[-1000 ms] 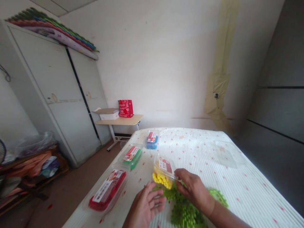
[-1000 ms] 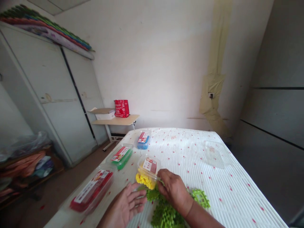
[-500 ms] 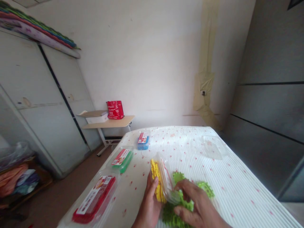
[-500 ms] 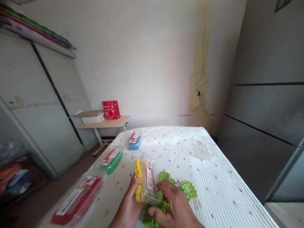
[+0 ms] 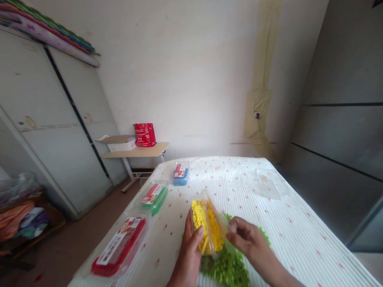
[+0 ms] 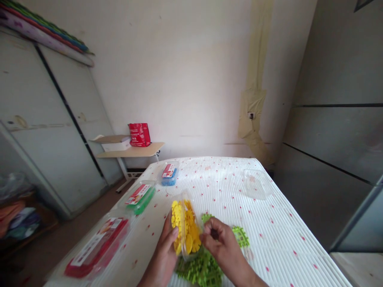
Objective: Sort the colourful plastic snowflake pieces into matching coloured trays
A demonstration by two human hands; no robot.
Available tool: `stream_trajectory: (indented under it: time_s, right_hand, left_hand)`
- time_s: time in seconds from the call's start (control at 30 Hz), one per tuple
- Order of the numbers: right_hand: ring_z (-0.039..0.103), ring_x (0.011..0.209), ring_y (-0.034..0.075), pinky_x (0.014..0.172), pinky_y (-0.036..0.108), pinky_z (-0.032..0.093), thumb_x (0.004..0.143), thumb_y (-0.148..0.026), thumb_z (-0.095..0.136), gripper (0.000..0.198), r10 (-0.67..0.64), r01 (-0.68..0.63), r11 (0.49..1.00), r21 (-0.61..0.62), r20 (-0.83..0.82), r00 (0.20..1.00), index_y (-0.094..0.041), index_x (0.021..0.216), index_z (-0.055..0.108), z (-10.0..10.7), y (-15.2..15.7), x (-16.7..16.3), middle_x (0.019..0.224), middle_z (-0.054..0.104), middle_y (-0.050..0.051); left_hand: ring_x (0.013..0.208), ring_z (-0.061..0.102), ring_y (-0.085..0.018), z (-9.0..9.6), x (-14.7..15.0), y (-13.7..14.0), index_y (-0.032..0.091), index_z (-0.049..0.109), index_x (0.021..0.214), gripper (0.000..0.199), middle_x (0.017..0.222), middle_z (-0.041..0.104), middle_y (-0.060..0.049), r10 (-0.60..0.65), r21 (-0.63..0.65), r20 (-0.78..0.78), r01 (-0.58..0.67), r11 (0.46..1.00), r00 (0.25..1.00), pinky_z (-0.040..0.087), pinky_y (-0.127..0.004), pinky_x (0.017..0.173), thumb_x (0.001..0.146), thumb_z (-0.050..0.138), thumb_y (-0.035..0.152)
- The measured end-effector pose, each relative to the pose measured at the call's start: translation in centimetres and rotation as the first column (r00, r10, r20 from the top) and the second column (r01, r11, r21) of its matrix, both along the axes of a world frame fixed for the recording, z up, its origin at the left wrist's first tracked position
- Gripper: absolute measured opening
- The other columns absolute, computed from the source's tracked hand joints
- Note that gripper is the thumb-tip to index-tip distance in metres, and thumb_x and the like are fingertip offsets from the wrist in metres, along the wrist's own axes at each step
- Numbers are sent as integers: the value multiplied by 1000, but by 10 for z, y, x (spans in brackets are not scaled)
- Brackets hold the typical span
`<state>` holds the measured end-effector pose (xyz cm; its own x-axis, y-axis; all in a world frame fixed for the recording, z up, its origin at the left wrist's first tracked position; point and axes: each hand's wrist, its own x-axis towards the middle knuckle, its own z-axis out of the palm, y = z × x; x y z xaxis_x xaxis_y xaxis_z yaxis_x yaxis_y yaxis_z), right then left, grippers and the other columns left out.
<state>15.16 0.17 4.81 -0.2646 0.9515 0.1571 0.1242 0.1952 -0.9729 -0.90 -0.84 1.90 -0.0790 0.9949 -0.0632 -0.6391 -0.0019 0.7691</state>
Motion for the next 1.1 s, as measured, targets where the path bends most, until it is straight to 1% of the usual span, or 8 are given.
stream_trajectory:
  time_s: [0.1, 0.23, 0.33, 0.53, 0.63, 0.73, 0.9, 1.1]
  right_hand:
    - [36, 56, 10, 52, 22, 30, 76, -34, 54, 25, -74, 74, 997, 17, -8, 997, -20, 62, 39, 0, 4, 12, 60, 37, -5]
    - [46, 65, 13, 60, 25, 38, 77, -34, 53, 21, -85, 87, 996, 14, -76, 993, -20, 66, 43, -4, 6, 24, 69, 51, -1]
    - [50, 69, 15, 62, 27, 41, 78, -37, 53, 24, -90, 92, 996, 16, -96, 991, -20, 65, 42, -4, 7, 32, 74, 56, 0]
    - [52, 73, 17, 62, 27, 42, 74, -38, 58, 28, -183, 186, 982, -6, -233, 955, -20, 61, 42, 0, 13, 47, 72, 57, 1]
    - [52, 72, 17, 60, 27, 42, 72, -37, 60, 28, -186, 179, 982, -52, -281, 942, -20, 60, 42, -1, 15, 48, 72, 58, 2]
    - [51, 68, 16, 59, 27, 43, 72, -36, 60, 28, -180, 160, 983, -90, -299, 937, -20, 60, 41, -4, 16, 47, 73, 58, 1]
    - [50, 67, 14, 57, 25, 42, 72, -33, 60, 26, -197, 151, 975, -160, -331, 923, -20, 62, 40, -13, 18, 45, 74, 57, 1]
    - [51, 65, 14, 54, 23, 40, 71, -32, 60, 25, -224, 168, 967, -192, -326, 918, -20, 61, 41, -17, 20, 44, 68, 55, 0]
  left_hand:
    - [129, 36, -25, -1, -2, 0, 34, 28, 138, 75, 141, 40, -2, 7, -24, -23, -7, 1000, 1000, 38, -35, 100, 72, 63, 38]
    - [134, 26, -25, 3, -4, -2, 32, 37, 135, 70, 142, 38, 0, 43, 3, -94, -43, 999, 995, 31, -33, 105, 71, 65, 36]
    - [136, 22, -25, 5, -10, -2, 29, 41, 133, 65, 143, 38, 0, 49, 23, -164, -46, 999, 985, 25, -33, 109, 73, 64, 34]
    - [137, 17, -25, -10, -22, 3, 27, 39, 135, 65, 146, 32, 0, 12, 82, -268, 11, 997, 963, 12, -38, 113, 75, 60, 37]
    - [138, 14, -25, -15, -23, 2, 27, 35, 137, 65, 148, 28, 0, -18, 121, -311, 58, 991, 950, 8, -40, 114, 76, 58, 37]
    - [138, 11, -25, -13, -22, 1, 29, 32, 138, 66, 148, 26, 1, -17, 155, -336, 73, 985, 942, 8, -40, 114, 77, 57, 36]
    - [138, 13, -25, -8, -24, 3, 31, 36, 136, 62, 148, 28, 2, 2, 143, -339, 50, 988, 941, 7, -40, 114, 78, 55, 37]
    - [139, 8, -24, -9, -33, 0, 33, 39, 134, 55, 148, 26, 6, -54, 152, -236, 91, 984, 970, 9, -40, 114, 80, 49, 40]
